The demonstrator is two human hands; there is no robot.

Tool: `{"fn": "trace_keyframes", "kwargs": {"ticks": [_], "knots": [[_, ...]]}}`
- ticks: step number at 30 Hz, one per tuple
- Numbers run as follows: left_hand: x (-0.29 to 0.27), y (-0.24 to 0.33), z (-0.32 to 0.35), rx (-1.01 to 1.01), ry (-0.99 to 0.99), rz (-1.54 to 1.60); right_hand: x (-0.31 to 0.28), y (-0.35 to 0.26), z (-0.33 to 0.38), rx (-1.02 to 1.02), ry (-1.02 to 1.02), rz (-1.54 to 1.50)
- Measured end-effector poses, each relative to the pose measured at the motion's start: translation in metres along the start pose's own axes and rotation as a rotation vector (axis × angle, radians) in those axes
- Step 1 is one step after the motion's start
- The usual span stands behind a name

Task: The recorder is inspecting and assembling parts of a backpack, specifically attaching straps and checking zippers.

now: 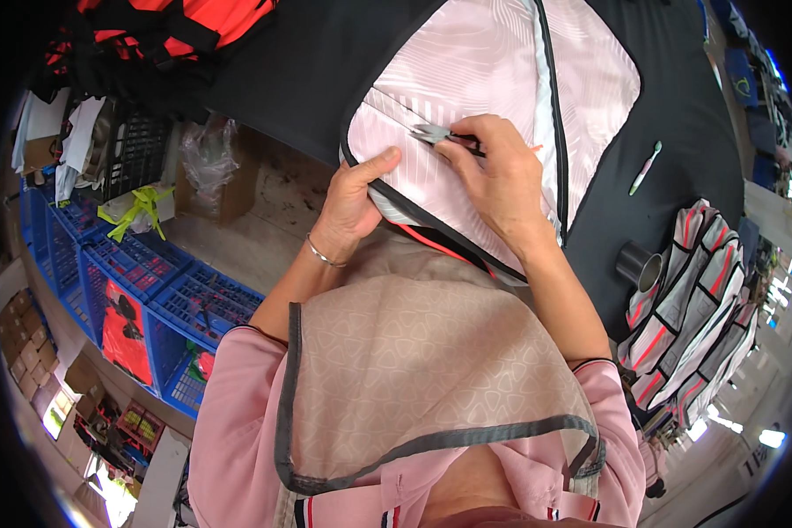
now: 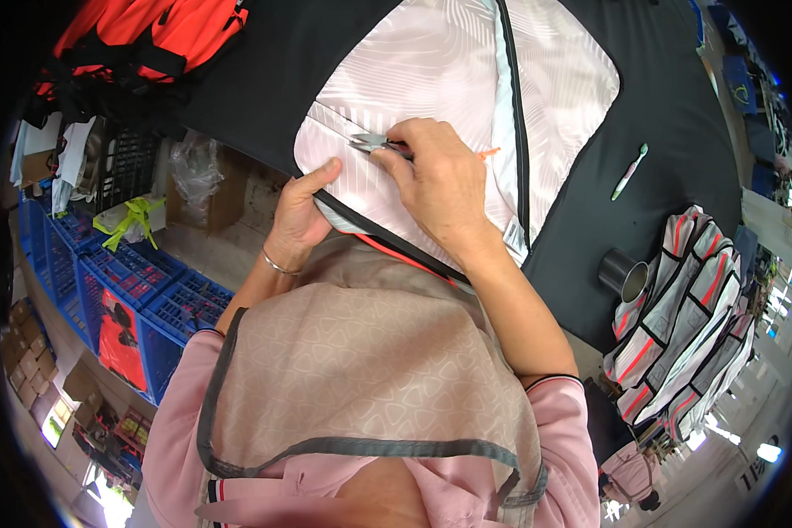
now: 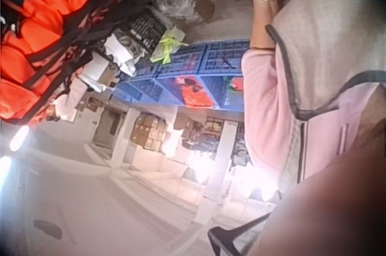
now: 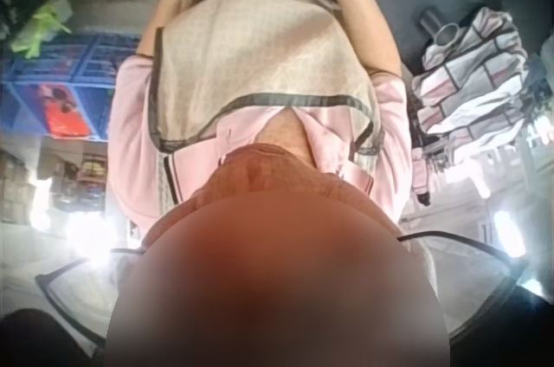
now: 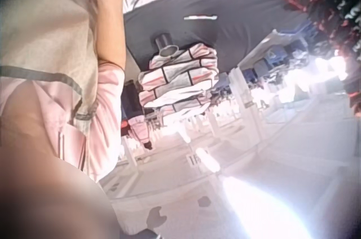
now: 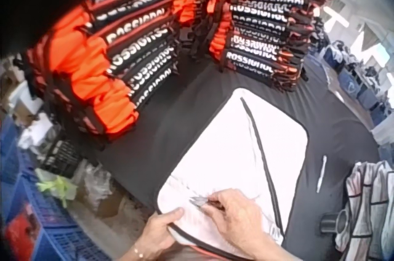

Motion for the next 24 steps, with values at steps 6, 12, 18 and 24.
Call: {"fn": "trace_keyframes", "kwargs": {"ticks": [6, 12, 18, 24], "knots": [[-0.004, 0.005, 0.004, 0.042, 0.028, -0.039, 0.01, 0.003, 0.002, 0.012, -0.118, 0.103], [-0.039, 0.015, -0.003, 0.148, 0.274, -0.217, 0.054, 0.097, 0.032, 0.381, 0.07, -0.524], [-0.016, -0.04, 0.018, 0.007, 0.309, -0.201, 0.069, 0.112, 0.041, 0.384, 0.109, -0.496], [-0.044, -0.052, -0.006, -0.128, 0.383, -0.338, 0.068, 0.114, 0.04, 0.399, 0.089, -0.461]]}}
Point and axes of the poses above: each hand's wrist, its own z-axis away from the middle knuckle, its own x-axis out of the palm, y = z × x, the point moved 9 cm from there along -z, towards the middle knuckle, and after that the axes turned 14 degrees about -x, right-handed, at the moved point
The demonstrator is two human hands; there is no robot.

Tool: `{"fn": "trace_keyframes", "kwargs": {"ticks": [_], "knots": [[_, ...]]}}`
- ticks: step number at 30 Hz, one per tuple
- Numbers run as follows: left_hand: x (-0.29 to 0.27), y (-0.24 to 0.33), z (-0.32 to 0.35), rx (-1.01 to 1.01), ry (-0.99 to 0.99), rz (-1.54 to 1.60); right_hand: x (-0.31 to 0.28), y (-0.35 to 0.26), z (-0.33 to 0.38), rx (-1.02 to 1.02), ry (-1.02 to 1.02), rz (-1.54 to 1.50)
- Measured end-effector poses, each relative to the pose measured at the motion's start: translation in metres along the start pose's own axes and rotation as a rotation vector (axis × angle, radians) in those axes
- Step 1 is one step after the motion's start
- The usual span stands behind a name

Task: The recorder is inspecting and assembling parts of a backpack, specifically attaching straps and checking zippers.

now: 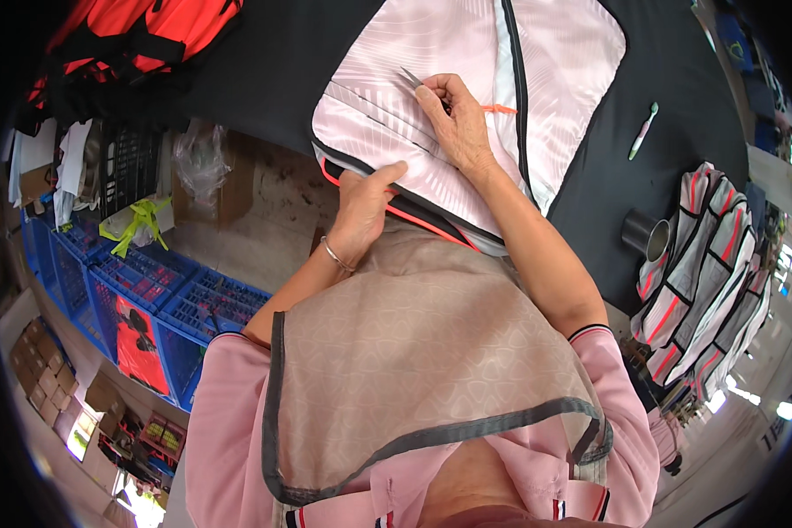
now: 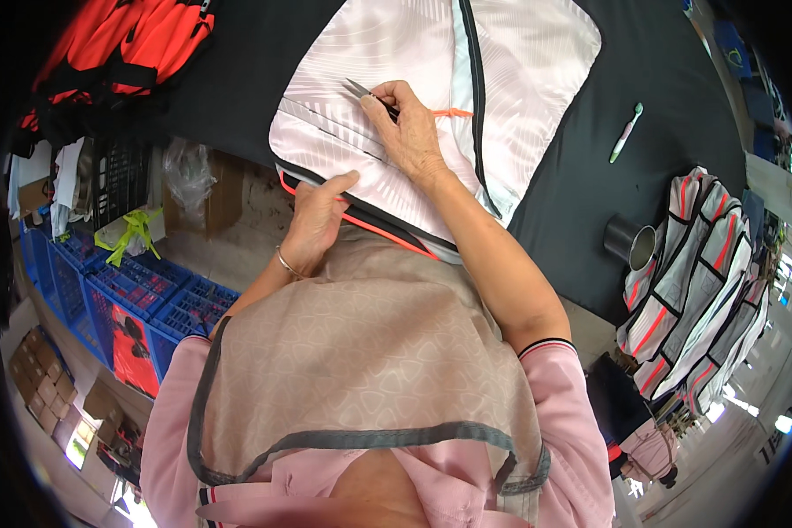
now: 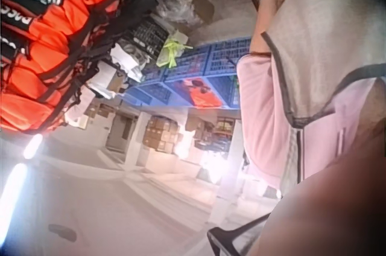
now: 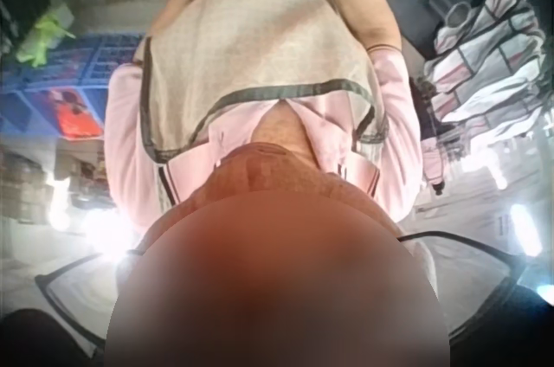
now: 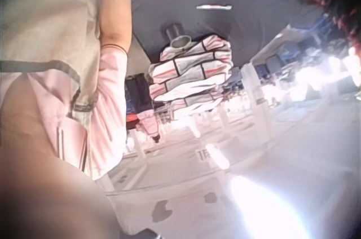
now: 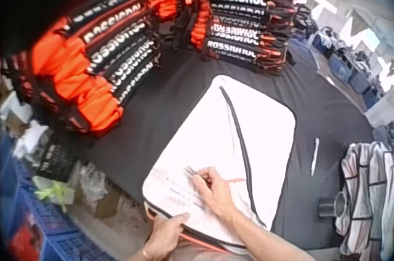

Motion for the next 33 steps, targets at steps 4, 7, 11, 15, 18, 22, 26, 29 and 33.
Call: {"fn": "trace_keyframes", "kwargs": {"ticks": [4, 7, 11, 15, 18, 22, 26, 29, 33], "knots": [[0.004, 0.009, 0.015, 0.077, -0.12, 0.138, -0.022, -0.046, 0.011, -0.016, 0.024, 0.002], [0.014, 0.017, 0.027, 0.118, -0.22, 0.235, -0.047, -0.087, 0.039, -0.157, 0.026, 0.235], [0.027, 0.022, 0.033, 0.11, -0.28, 0.292, -0.041, -0.122, 0.055, -0.427, -0.11, 0.623], [0.031, 0.019, 0.032, 0.07, -0.329, 0.28, -0.031, -0.124, 0.051, -0.476, -0.148, 0.701], [0.032, 0.018, 0.033, 0.085, -0.354, 0.291, -0.029, -0.127, 0.053, -0.509, -0.142, 0.742], [0.033, 0.016, 0.034, 0.073, -0.368, 0.305, -0.027, -0.129, 0.052, -0.536, -0.151, 0.774], [0.033, 0.019, 0.035, 0.098, -0.376, 0.299, -0.024, -0.132, 0.053, -0.589, -0.156, 0.837], [0.029, 0.016, 0.033, 0.081, -0.353, 0.285, -0.033, -0.124, 0.052, -0.481, -0.141, 0.754], [0.029, 0.019, 0.035, 0.11, -0.351, 0.278, -0.04, -0.117, 0.051, -0.437, -0.094, 0.612]]}}
Point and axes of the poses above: each hand's wrist, its own z-axis away from the middle knuckle, its own x-axis out of the palm, y = z × x, the point moved 9 cm from there along -z, towards the middle knuckle, and after that the axes turned 14 degrees about -x, right-handed, at the moved point
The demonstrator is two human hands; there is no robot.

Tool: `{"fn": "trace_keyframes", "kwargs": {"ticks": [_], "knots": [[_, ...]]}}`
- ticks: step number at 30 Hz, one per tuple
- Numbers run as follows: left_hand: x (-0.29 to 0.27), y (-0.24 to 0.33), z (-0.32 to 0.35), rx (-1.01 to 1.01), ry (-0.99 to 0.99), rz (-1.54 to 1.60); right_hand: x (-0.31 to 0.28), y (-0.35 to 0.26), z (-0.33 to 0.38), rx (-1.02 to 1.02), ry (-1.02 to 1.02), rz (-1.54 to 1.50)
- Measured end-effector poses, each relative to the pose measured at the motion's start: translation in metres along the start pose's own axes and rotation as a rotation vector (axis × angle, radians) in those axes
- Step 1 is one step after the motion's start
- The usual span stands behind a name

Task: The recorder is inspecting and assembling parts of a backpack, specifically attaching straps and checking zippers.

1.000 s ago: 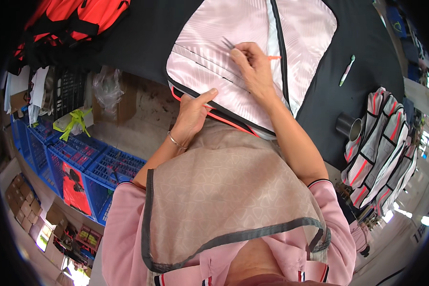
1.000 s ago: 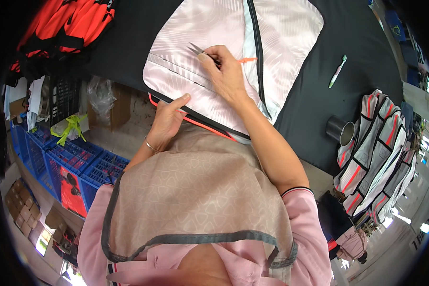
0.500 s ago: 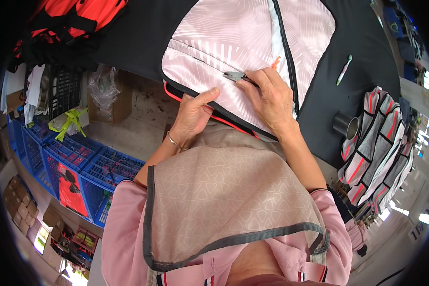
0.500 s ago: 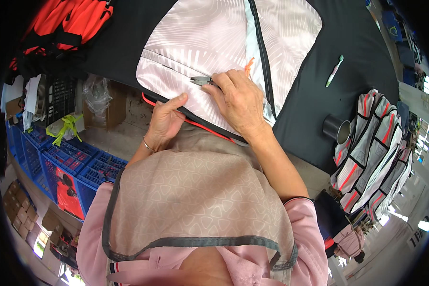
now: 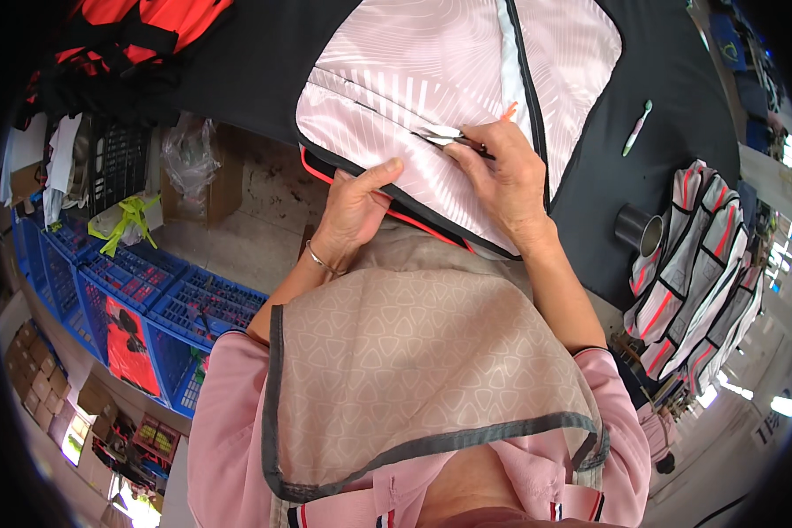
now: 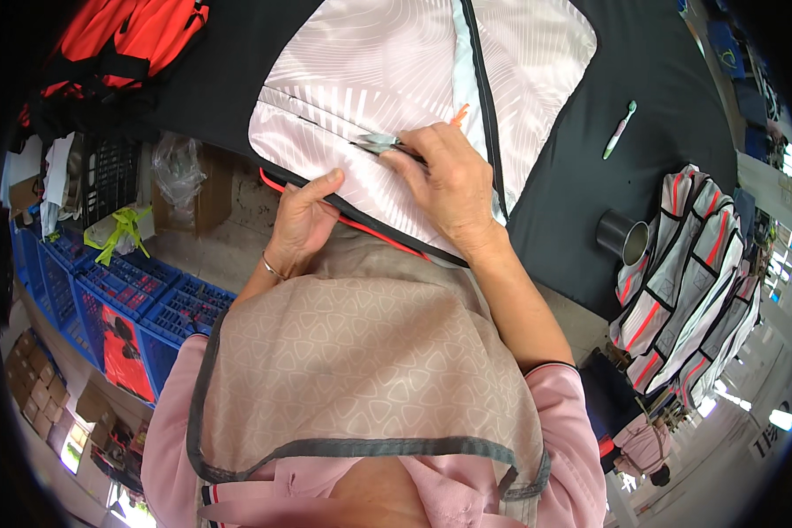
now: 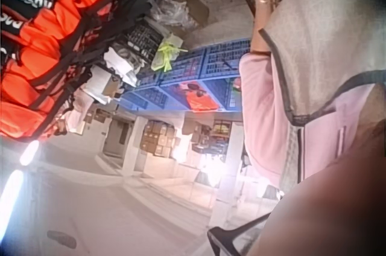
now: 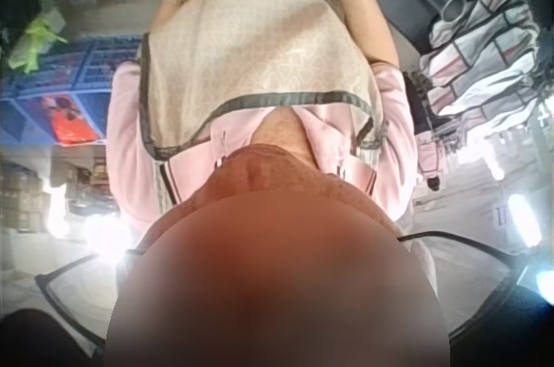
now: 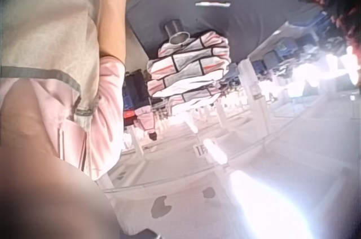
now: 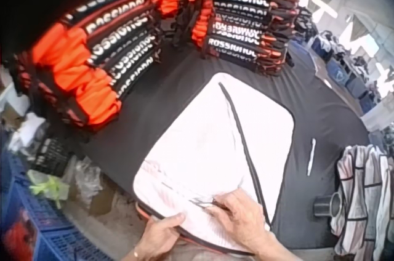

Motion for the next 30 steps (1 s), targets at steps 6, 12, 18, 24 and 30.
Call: {"fn": "trace_keyframes", "kwargs": {"ticks": [6, 12, 18, 24, 30], "knots": [[-0.001, 0.001, 0.0, 0.003, -0.001, 0.006, 0.004, -0.005, -0.005, -0.073, -0.047, 0.118], [-0.004, 0.0, -0.001, 0.002, 0.001, 0.008, 0.003, -0.009, -0.01, -0.177, -0.025, 0.16], [-0.006, -0.001, -0.002, -0.009, 0.006, 0.012, 0.007, 0.001, -0.009, -0.105, -0.13, 0.041], [-0.006, 0.0, -0.003, -0.001, 0.016, 0.016, 0.012, -0.004, -0.012, -0.145, -0.097, 0.095], [-0.008, -0.001, -0.004, -0.004, 0.011, 0.008, 0.011, -0.012, -0.021, -0.29, -0.159, 0.201]]}}
Point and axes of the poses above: each hand's wrist, its own z-axis away from the middle knuckle, its own x-axis out of the palm, y = z × x, the point moved 9 cm from there along -z, towards the middle knuckle, and after that the axes turned 14 degrees about -x, right-handed, at the moved point
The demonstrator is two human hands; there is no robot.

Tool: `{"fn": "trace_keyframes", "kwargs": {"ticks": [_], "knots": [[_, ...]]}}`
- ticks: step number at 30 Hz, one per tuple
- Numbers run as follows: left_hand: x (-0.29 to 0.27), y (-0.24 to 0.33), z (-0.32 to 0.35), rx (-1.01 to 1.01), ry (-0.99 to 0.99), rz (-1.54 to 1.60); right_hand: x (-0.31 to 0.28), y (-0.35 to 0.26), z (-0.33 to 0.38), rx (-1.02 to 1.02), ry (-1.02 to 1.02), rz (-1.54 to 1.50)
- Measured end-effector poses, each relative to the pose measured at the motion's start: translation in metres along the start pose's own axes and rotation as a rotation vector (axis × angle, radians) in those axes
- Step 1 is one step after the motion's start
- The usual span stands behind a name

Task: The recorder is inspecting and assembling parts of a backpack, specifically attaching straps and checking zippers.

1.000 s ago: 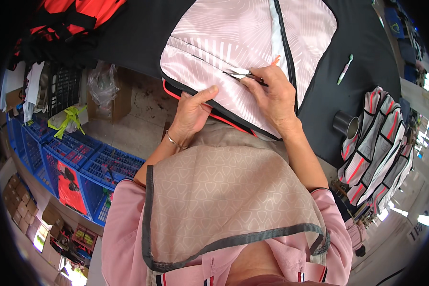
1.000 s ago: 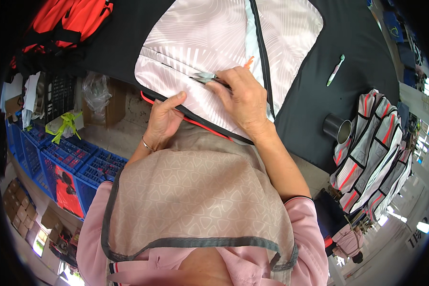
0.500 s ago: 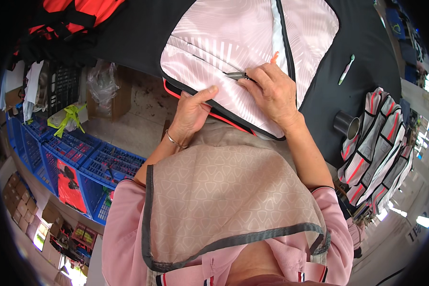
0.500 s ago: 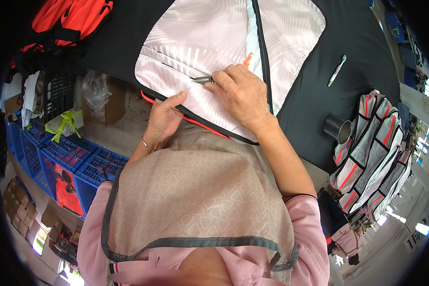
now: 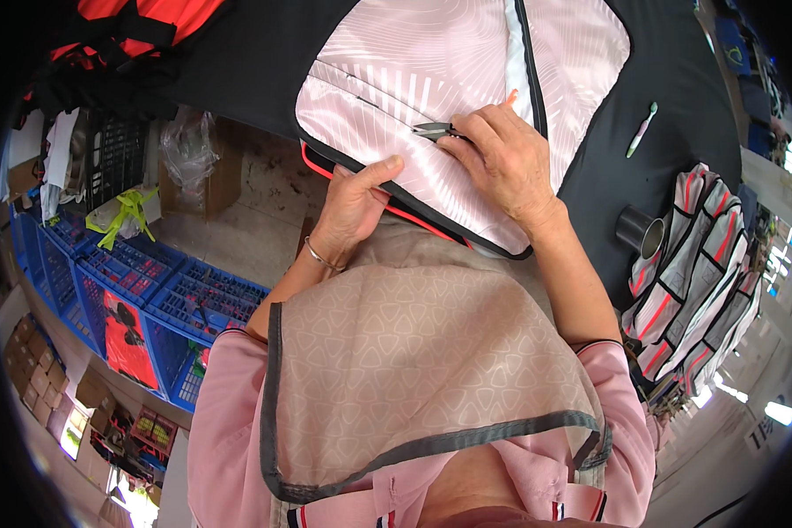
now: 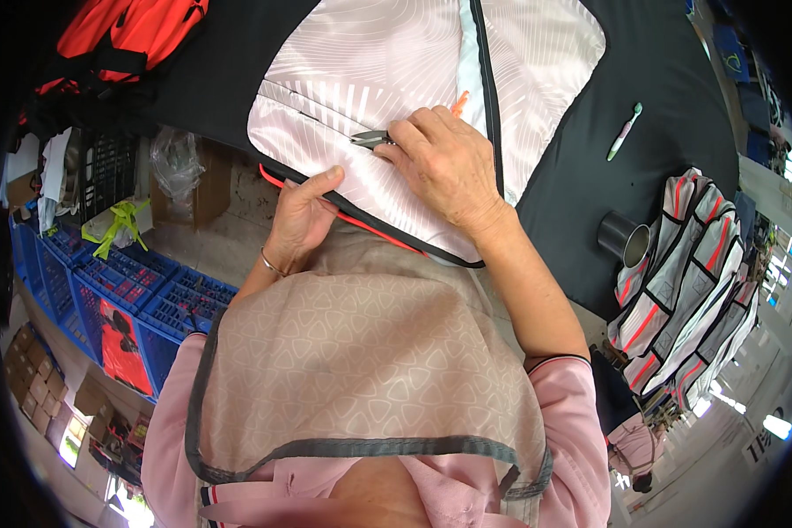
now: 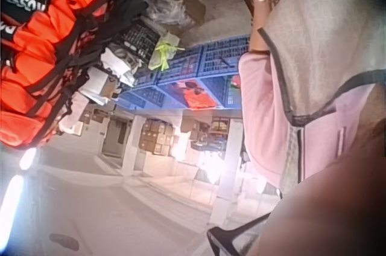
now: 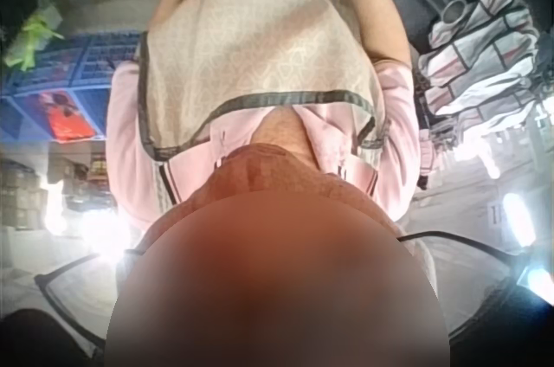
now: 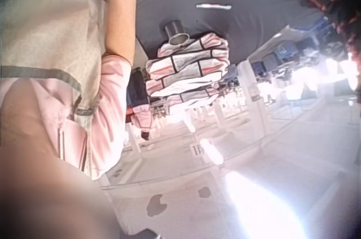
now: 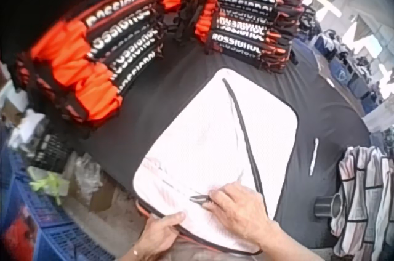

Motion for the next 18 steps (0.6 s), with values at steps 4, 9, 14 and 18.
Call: {"fn": "trace_keyframes", "kwargs": {"ticks": [4, 9, 14, 18], "knots": [[-0.001, 0.001, -0.001, -0.003, -0.001, -0.014, 0.001, -0.002, -0.01, -0.114, -0.043, 0.004], [-0.001, 0.002, 0.0, -0.002, -0.007, -0.019, 0.008, 0.017, -0.01, 0.062, -0.142, -0.321], [-0.002, 0.001, 0.0, -0.008, -0.009, -0.02, 0.032, 0.026, -0.009, 0.4, 0.008, -0.791], [0.001, -0.004, -0.002, 0.031, -0.016, 0.059, 0.057, 0.002, -0.051, 0.217, -0.015, -0.407]]}}
Point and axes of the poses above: each hand's wrist, its own z-axis away from the middle knuckle, its own x-axis out of the palm, y = z × x, the point moved 9 cm from there along -z, towards the middle knuckle, and after that the axes turned 14 degrees about -x, right-handed, at the moved point
